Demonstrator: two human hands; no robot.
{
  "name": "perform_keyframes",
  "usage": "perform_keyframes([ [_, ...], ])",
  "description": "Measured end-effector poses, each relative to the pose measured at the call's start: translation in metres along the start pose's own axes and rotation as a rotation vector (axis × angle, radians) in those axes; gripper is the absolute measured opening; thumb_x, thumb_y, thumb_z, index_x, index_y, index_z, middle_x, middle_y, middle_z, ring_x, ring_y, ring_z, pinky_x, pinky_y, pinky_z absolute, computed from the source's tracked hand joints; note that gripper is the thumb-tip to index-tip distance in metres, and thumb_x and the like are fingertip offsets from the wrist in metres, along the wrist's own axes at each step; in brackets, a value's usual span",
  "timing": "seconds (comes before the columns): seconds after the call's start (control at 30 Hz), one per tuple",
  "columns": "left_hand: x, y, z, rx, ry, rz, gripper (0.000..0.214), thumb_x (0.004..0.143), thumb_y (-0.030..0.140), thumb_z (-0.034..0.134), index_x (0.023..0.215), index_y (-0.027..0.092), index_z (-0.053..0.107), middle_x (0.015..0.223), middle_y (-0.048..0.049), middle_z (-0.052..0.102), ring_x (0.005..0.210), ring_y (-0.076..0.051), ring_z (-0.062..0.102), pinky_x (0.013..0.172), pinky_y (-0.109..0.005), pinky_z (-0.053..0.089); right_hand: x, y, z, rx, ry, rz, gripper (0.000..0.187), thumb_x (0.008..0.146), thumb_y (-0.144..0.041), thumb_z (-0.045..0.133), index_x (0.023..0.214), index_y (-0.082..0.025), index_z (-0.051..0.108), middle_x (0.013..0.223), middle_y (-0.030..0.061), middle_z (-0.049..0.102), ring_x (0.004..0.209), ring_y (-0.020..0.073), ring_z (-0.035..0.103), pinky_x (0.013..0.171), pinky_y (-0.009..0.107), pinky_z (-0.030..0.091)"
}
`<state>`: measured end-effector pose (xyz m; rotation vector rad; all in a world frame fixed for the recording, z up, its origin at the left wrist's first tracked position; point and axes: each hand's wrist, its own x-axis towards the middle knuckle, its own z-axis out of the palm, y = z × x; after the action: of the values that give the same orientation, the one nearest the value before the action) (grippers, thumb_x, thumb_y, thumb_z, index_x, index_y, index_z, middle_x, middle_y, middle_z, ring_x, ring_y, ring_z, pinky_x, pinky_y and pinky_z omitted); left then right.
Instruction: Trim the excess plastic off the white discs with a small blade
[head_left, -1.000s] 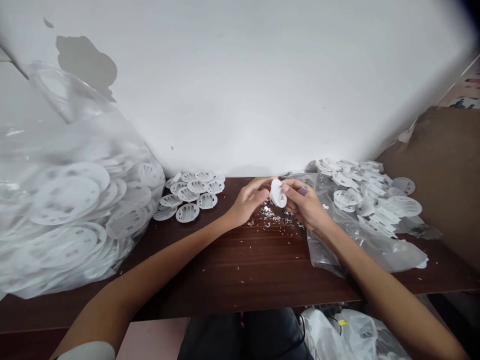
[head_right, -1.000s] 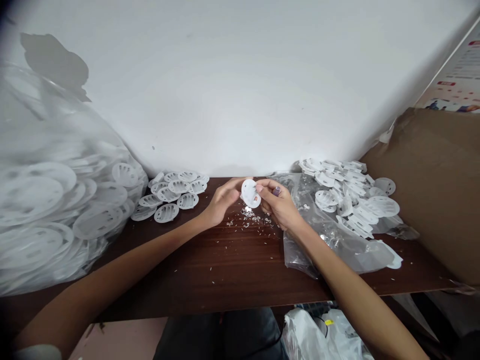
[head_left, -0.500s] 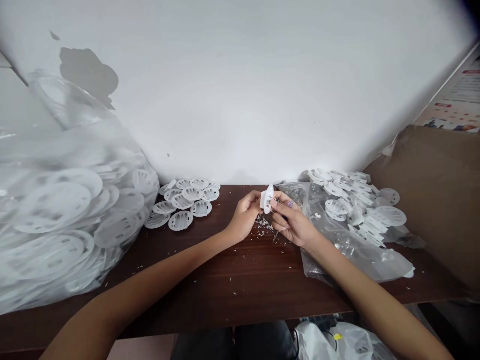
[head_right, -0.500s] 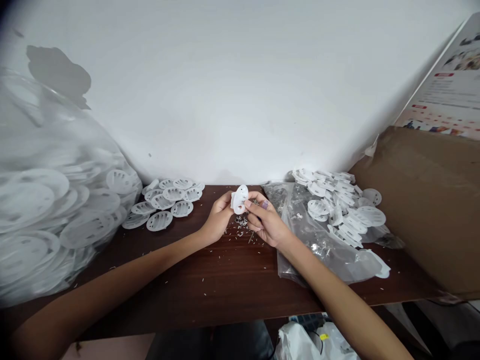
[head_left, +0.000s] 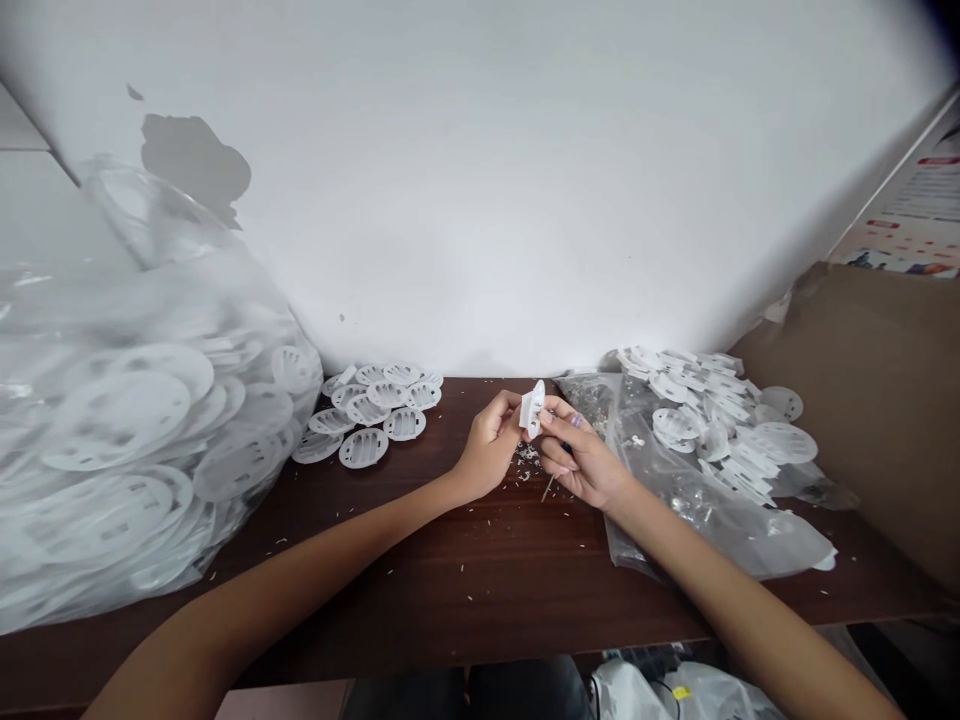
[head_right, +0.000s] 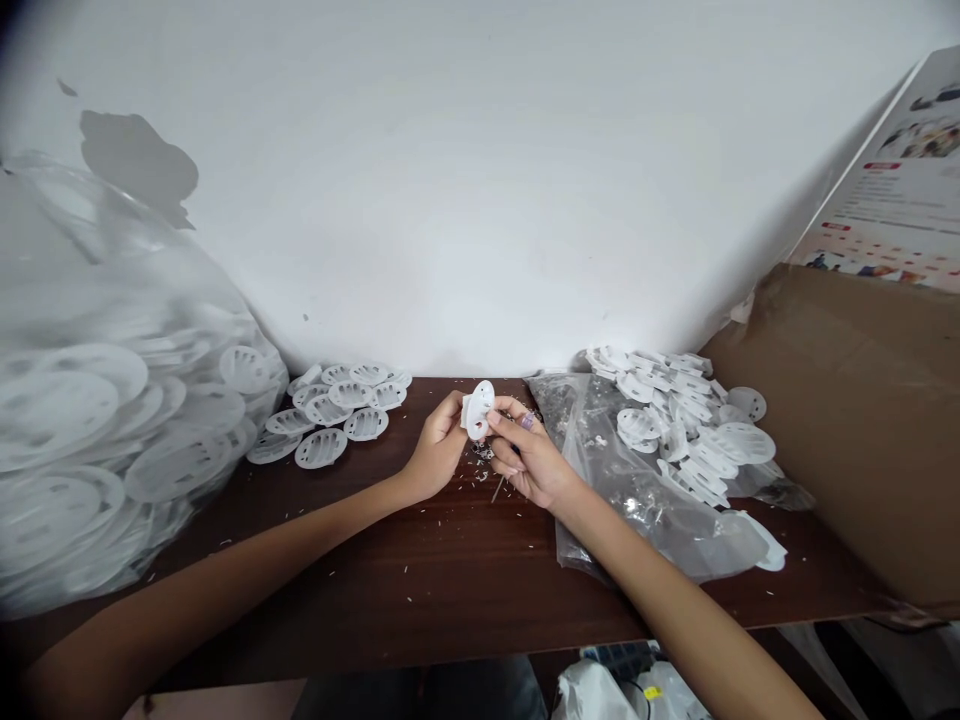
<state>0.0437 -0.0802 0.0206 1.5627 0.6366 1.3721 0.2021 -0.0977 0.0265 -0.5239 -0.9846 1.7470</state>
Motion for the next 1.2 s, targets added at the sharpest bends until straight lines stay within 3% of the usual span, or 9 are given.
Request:
perform_keyframes([
  [0.17, 0.002, -0.004, -0.003, -0.049, -0.027, -0.053, 0.019, 0.102, 0.036, 0.054, 0.093, 0.020, 0.058, 0.076, 0.0019, 0.057, 0.067, -0.012, 0.054, 0.066, -0.025, 0.046, -0.001, 0.000, 0.001, -0.005, 0.013, 0.026, 0.021, 0.092, -0.028, 0.075, 0.105, -0.022, 0.059, 0.077, -0.0050, 0.066, 0.041, -0.0010, 0.015, 0.037, 0.011, 0.021],
  [0.33, 0.003, -0.010, -0.007, -0.005, -0.033, -0.043, 0.012, 0.098, 0.030, 0.058, 0.090, 0.021, 0.056, 0.073, 0.0035, 0.054, 0.064, -0.011, 0.050, 0.062, -0.024, 0.042, -0.002, 0.004, 0.002, -0.006, 0.005, 0.049, 0.021, 0.092, -0.028, 0.076, 0.103, -0.021, 0.060, 0.079, -0.0043, 0.066, 0.041, -0.0013, 0.017, 0.037, 0.012, 0.022],
  [0.63, 0.010, -0.004, -0.012, 0.099, -0.043, -0.063, 0.008, 0.092, 0.023, 0.060, 0.088, 0.021, 0.054, 0.073, 0.0040, 0.051, 0.060, -0.009, 0.046, 0.055, -0.022, 0.038, -0.002, 0.007, 0.001, 0.041, 0.030, 0.070, 0.022, 0.091, -0.027, 0.077, 0.102, -0.020, 0.060, 0.083, -0.0033, 0.068, 0.041, -0.0013, 0.014, 0.036, 0.012, 0.022],
  [0.87, 0.009, -0.001, -0.013, -0.013, -0.128, -0.129, 0.023, 0.102, 0.041, 0.053, 0.092, 0.020, 0.055, 0.069, 0.0041, 0.052, 0.058, -0.009, 0.046, 0.061, -0.024, 0.041, -0.003, 0.005, 0.004, 0.033, 0.022, 0.026, 0.021, 0.091, -0.026, 0.077, 0.102, -0.022, 0.060, 0.073, -0.0061, 0.064, 0.041, 0.0001, 0.014, 0.037, 0.012, 0.022],
  [1.2, 0.009, 0.001, -0.014, 0.071, -0.123, -0.119, 0.024, 0.101, 0.044, 0.054, 0.095, 0.020, 0.057, 0.075, 0.0026, 0.053, 0.063, -0.011, 0.047, 0.061, -0.025, 0.042, -0.002, 0.006, 0.000, -0.035, 0.050, 0.052, 0.024, 0.090, -0.030, 0.077, 0.104, -0.022, 0.059, 0.084, -0.0021, 0.071, 0.041, -0.0001, 0.018, 0.038, 0.014, 0.021],
])
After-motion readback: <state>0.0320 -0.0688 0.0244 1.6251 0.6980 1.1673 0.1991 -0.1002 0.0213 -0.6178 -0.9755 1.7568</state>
